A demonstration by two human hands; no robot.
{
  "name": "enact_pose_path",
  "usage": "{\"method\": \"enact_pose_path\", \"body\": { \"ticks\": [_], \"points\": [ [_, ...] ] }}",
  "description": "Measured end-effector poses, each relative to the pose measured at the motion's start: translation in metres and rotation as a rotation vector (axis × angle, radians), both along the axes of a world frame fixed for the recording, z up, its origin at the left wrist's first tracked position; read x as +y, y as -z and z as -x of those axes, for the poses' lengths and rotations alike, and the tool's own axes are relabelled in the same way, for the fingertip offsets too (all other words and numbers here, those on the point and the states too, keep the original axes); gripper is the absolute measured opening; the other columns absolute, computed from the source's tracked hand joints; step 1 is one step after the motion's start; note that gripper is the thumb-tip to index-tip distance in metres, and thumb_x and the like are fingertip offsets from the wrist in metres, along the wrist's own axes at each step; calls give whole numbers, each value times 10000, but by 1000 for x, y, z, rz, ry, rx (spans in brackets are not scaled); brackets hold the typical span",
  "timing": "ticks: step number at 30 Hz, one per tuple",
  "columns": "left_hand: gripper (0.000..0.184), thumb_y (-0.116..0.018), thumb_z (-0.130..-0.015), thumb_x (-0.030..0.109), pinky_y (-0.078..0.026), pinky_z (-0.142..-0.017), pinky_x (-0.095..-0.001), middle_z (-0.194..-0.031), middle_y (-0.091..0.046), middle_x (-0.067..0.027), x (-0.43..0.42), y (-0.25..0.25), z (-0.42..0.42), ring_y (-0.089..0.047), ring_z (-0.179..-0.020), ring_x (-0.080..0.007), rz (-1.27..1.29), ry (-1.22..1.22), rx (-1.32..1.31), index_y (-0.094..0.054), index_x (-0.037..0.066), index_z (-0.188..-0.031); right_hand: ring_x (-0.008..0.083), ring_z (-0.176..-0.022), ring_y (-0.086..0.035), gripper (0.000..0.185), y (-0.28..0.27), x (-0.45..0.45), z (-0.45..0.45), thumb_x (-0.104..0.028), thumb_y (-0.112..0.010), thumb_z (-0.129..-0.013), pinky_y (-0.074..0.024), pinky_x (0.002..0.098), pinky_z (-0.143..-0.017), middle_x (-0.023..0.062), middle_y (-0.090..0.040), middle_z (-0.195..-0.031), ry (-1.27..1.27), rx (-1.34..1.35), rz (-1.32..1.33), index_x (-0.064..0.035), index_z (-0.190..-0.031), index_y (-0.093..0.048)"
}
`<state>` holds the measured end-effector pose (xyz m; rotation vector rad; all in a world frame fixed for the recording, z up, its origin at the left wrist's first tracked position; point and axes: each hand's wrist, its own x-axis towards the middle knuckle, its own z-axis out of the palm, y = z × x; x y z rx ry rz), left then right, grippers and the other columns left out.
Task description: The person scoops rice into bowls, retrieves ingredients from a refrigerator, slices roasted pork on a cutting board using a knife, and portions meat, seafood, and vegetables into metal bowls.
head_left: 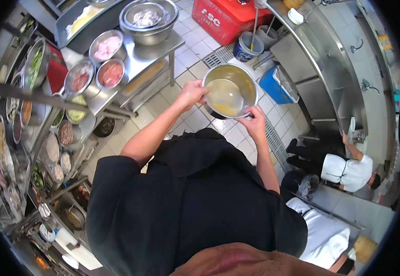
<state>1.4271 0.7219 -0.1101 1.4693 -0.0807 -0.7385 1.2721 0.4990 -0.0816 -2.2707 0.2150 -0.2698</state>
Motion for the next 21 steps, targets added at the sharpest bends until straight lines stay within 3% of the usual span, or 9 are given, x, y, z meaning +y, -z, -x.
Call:
{"method": "enact_pose_path", "body": {
  "ticks": [4, 5, 8, 9, 11, 12, 16, 18, 21],
  "points": [
    [191, -613, -882, 173, -563, -605, -277, -751, -600, -33, -72, -6, -117, -619, -610, -112, 128, 256, -30, -529, 46, -767, 75, -620, -438, 330, 14, -76, -88, -117, -877, -580, -366, 230, -533, -10, -509, -771, 121, -33, -74, -63, -747, -598],
    [150, -593, -888, 155, -542, -695, -277, -838, -614, -47, -82, 2, -146, -641, -710, -117, 125, 325, -54, -573, 19, -950, 41, -594, -406, 310, 18, -91, -116, -84, -862, -615, -344, 210, -518, -37, -515, -751, 140, -31, -174, -57, -747, -583],
    [276, -594, -880, 141, -504, -751, -276, -983, -624, -76, -82, -5, -213, -648, -811, -119, 8, 210, -320, -576, 26, -1130, 23, -576, -385, 288, 41, -134, -211, -55, -836, -661, -322, 195, -514, -56, -506, -691, 138, -58, -538, -51, -752, -562],
    [381, -595, -868, 102, -473, -774, -266, -1157, -598, -93, -77, 1, -237, -641, -880, -115, -27, 148, -455, -550, 59, -1243, 18, -574, -359, 249, 55, -156, -245, -52, -797, -706, -271, 194, -496, -73, -445, -639, 127, -35, -490, -55, -754, -553],
    [355, -592, -870, 82, -478, -776, -266, -1261, -557, -102, -51, -23, -270, -633, -890, -115, -129, -14, -463, -559, 56, -1222, 20, -572, -350, 255, 42, -169, -312, -59, -798, -707, -268, 195, -499, -77, -427, -630, 89, -12, -471, -58, -750, -547],
    [327, -584, -847, 48, -485, -806, -293, -1214, -589, -114, -36, -38, -284, -647, -921, -166, -61, -157, -434, -598, 48, -1174, 21, -571, -345, 258, 34, -174, -344, -62, -799, -708, -267, 195, -501, -79, -418, -626, 78, 2, -458, -60, -748, -543],
    [269, -603, -870, 88, -477, -815, -268, -1082, -626, -64, 52, -71, -333, -632, -927, -133, -139, -508, -413, -618, 54, -1137, 47, -572, -388, 289, 18, -182, -474, -82, -834, -667, -320, 214, -511, -38, -488, -678, -43, -32, -237, -28, -751, -562],
    [260, -573, -892, 76, -482, -830, -263, -1208, -601, -91, 80, -86, -357, -639, -956, -153, -238, -704, -388, -608, 31, -1145, 106, -558, -442, 318, 28, -185, -538, -119, -849, -634, -372, 257, -513, 23, -517, -699, -157, -196, 21, -14, -749, -572],
    [306, -570, -904, 101, -481, -874, -297, -1304, -551, -96, 111, -79, -403, -627, -1001, -168, -290, -836, -382, -576, 10, -1196, 178, -582, -505, 347, 33, -183, -625, -169, -856, -615, -427, 303, -544, 76, -527, -704, -231, -195, 89, -11, -752, -580]
  ]
}}
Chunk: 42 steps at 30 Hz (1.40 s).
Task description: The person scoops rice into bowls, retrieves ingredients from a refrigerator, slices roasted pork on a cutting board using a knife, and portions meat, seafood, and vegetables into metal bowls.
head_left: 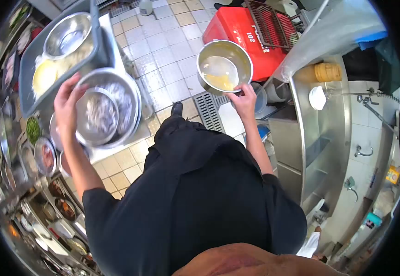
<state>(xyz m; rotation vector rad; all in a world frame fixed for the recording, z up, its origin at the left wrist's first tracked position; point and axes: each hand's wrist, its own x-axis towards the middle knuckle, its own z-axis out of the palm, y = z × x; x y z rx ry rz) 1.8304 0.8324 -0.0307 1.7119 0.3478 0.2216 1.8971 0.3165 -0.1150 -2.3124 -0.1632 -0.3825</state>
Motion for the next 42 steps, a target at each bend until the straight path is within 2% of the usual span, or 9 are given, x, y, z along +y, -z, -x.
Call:
{"method": "enact_pose_path", "body": {
  "ticks": [9, 14, 21, 25, 29, 34, 38, 41, 42],
  "points": [
    [238, -595, -878, 24, -484, -833, -262, -1377, -478, -128, -21, -11, -131, -628, -927, -135, 8, -124, -70, -625, 30, -1114, 92, -681, -479, 258, 11, 23, -240, -81, -810, -690, -405, 256, -582, 2, -513, -731, -184, 327, -138, -19, -749, -567],
    [231, -575, -882, -3, -483, -832, -273, -1381, -465, -139, -13, -10, -187, -618, -929, -133, 15, -341, -76, -609, 12, -1111, 85, -593, -418, 315, 63, 63, -404, -115, -839, -664, -365, 252, -527, -10, -528, -673, -245, 398, -149, -12, -731, -549],
    [229, -589, -874, 12, -482, -827, -265, -1375, -469, -150, 17, -35, -265, -624, -900, -122, -40, -632, -17, -605, 4, -1102, 111, -604, -501, 344, 54, 259, -581, -200, -855, -638, -425, 285, -552, 40, -570, -660, -628, 327, -170, -4, -711, -582],
    [229, -612, -861, 30, -476, -781, -247, -1381, -466, -136, 61, -31, -289, -613, -883, -103, -46, -771, 13, -610, 1, -1088, 111, -580, -501, 347, 10, 395, -622, -202, -862, -619, -417, 274, -534, 37, -568, -664, -886, 396, -166, -5, -720, -595],
    [222, -619, -847, 21, -470, -760, -242, -1353, -500, -134, 121, -20, -317, -591, -817, -85, -137, -882, 20, -619, 0, -1068, 61, -559, -415, 319, 21, 509, -660, -193, -857, -637, -334, 242, -497, -31, -488, -620, -1050, 369, -60, -37, -711, -590],
    [252, -611, -812, -21, -471, -853, -272, -1311, -532, -167, 189, -43, -353, -598, -878, -104, -92, -992, 34, -622, -10, -1064, 41, -550, -389, 331, 13, 628, -684, -220, -864, -641, -300, 229, -481, -51, -460, -599, -1176, 502, -52, -55, -700, -583],
    [291, -625, -795, -2, -432, -954, -365, -1264, -538, -239, 248, -69, -376, -586, -1106, -266, -467, -744, 326, -624, 7, -1086, 63, -570, -468, 391, 9, 715, -709, -293, -866, -617, -393, 246, -510, 2, -529, -619, -1247, 556, 131, -35, -711, -588],
    [294, -637, -795, 18, -443, -938, -367, -1230, -553, -251, 305, -82, -402, -605, -1062, -287, -466, -684, 423, -623, 4, -1089, 74, -586, -499, 402, 58, 784, -731, -305, -864, -617, -410, 249, -524, 18, -564, -642, -1360, 616, 23, -32, -715, -586],
    [300, -639, -806, 41, -471, -871, -334, -1297, -534, -212, 328, -79, -410, -631, -950, -217, -413, -666, 423, -591, -38, -1091, 88, -597, -520, 383, 51, 809, -732, -273, -865, -620, -433, 263, -544, 29, -575, -651, -1386, 607, 80, -28, -719, -587]
  ]
}}
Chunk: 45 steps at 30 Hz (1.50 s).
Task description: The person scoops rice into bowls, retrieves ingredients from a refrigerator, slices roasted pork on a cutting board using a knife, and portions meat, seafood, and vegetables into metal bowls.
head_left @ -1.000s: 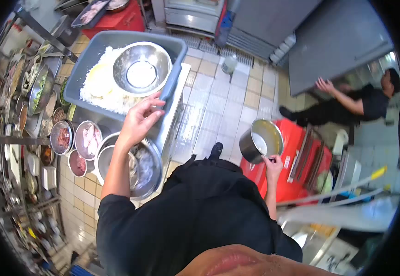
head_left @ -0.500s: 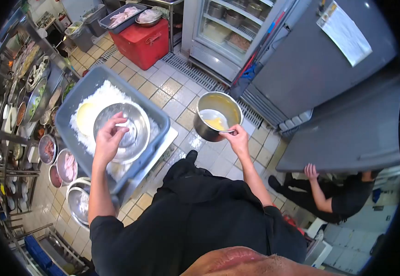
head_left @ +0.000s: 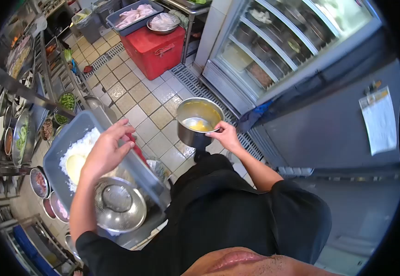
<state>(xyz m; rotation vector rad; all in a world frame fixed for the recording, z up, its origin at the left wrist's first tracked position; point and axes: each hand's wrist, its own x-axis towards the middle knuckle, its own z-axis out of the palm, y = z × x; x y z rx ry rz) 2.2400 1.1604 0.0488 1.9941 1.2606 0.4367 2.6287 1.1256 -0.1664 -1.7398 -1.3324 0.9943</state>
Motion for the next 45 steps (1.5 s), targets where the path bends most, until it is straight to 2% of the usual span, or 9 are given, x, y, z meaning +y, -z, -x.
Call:
{"method": "enact_pose_path", "body": {
  "ticks": [7, 13, 18, 24, 26, 32, 38, 42, 45],
  "points": [
    [460, -594, -919, 275, -518, -653, -271, -1132, -600, -113, 155, 53, -59, -646, -765, -152, 715, -307, -33, -486, -8, -1265, 195, -639, -568, 395, -16, 192, -1, -281, -874, -593, -467, 322, -602, 93, -578, -724, -367, -41, -165, -36, -780, -626],
    [417, -571, -929, 310, -542, -586, -290, -995, -646, -117, 260, 86, -123, -682, -721, -213, 580, -771, -402, -478, -19, -1168, 236, -684, -554, 390, -80, 341, -2, -264, -858, -596, -448, 339, -598, 98, -551, -759, -625, 13, -490, -47, -796, -604],
    [25, -570, -822, 33, -532, -559, -266, -700, -620, -75, 380, 104, -127, -592, -560, -141, 336, -948, -768, -555, 32, -802, 279, -753, -558, 375, -95, 461, 5, -226, -839, -615, -447, 370, -640, 112, -543, -790, -625, 61, -575, -39, -817, -584],
    [50, -558, -827, 32, -532, -584, -287, -683, -594, -45, 612, 181, -99, -586, -573, -127, 273, -880, -969, -519, 53, -805, 192, -1008, -585, 716, -51, 617, -15, -216, -764, -772, -477, 317, -873, 130, -561, -1143, -380, 305, -311, -92, -1391, -426],
    [95, -560, -785, 4, -509, -505, -268, -644, -524, -7, 724, 204, -90, -502, -516, -98, 196, -890, -1053, -502, 65, -743, 164, -905, -620, 389, 18, 654, -50, -220, -703, -835, -495, 307, -815, 92, -656, -1058, -265, 264, -136, -17, -1157, -622],
    [87, -569, -776, 2, -550, -536, -308, -667, -528, -32, 1010, 193, -126, -549, -541, -128, 147, -794, -995, -508, 41, -728, 131, -586, -575, 172, 153, 561, -130, -148, -566, -861, -463, 261, -528, 59, -637, -709, 491, 256, 353, -11, -827, -663],
    [65, -567, -771, 5, -533, -470, -319, -685, -561, -95, 1199, 223, -194, -626, -541, -207, 319, -815, -943, -506, 9, -794, 215, -657, -639, 211, 105, 491, -62, -196, -571, -861, -518, 320, -511, 126, -633, -794, 1106, 488, 579, -13, -961, -605],
    [158, -601, -786, 101, -503, -462, -347, -741, -590, -133, 1292, 279, -228, -665, -637, -300, 370, -696, -1012, -508, 24, -886, 228, -672, -646, 239, 123, 466, -27, -199, -515, -887, -527, 347, -519, 133, -635, -799, 844, 369, 598, -8, -981, -622],
    [300, -604, -831, 176, -470, -674, -386, -954, -598, -143, 1323, 293, -258, -622, -843, -335, 559, -365, -1112, -503, 21, -1067, 188, -660, -652, 254, 183, 444, -16, -176, -452, -900, -520, 354, -555, 83, -683, -816, 538, 166, 664, -54, -883, -674]
  ]
}}
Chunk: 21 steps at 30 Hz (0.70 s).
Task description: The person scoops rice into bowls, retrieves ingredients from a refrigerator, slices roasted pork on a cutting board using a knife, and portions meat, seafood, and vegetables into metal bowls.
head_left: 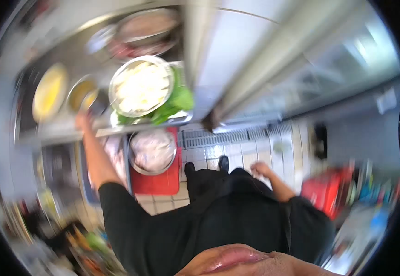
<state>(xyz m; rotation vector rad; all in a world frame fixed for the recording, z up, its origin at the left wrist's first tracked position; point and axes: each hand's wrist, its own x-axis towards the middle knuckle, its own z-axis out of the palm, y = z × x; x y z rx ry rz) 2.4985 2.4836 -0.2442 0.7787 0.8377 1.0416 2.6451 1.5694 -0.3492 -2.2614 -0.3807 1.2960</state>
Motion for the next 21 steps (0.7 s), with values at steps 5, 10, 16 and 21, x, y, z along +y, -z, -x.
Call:
{"method": "enact_pose_path", "body": {
  "ticks": [5, 10, 16, 21],
  "points": [
    [506, -621, -873, 227, -381, -1010, -386, -1259, -575, -112, -20, -72, -59, -540, -1138, -299, -47, -21, 237, -471, 21, -1310, 202, -676, -667, 334, -55, 58, 3, -290, -649, -821, -514, 341, -617, 135, -689, -878, 202, -99, 21, -3, -990, -663],
    [363, -537, -902, 219, -399, -1006, -381, -1198, -587, -146, -241, -168, -102, -567, -1105, -250, -759, -93, 218, -565, -19, -1174, 172, -706, -659, 325, -87, 70, 3, -281, -663, -827, -498, 321, -573, 67, -676, -903, 595, 15, -110, -44, -1049, -654],
    [541, -721, -790, 65, -427, -974, -350, -1242, -541, -100, -556, -213, -230, -540, -1128, -208, -1043, 882, -160, -507, 2, -1283, 149, -757, -636, 296, -64, 28, 13, -262, -628, -858, -490, 298, -600, 38, -646, -907, 634, 174, -150, -80, -1092, -628],
    [439, -782, -733, 144, -459, -867, -328, -1123, -510, -106, -629, -222, -261, -545, -943, -190, -1155, 622, 27, -602, 22, -1114, 173, -768, -647, 299, -57, -39, 34, -238, -607, -883, -506, 318, -645, 54, -651, -935, 851, 231, -327, -60, -1123, -590]
  ]
}}
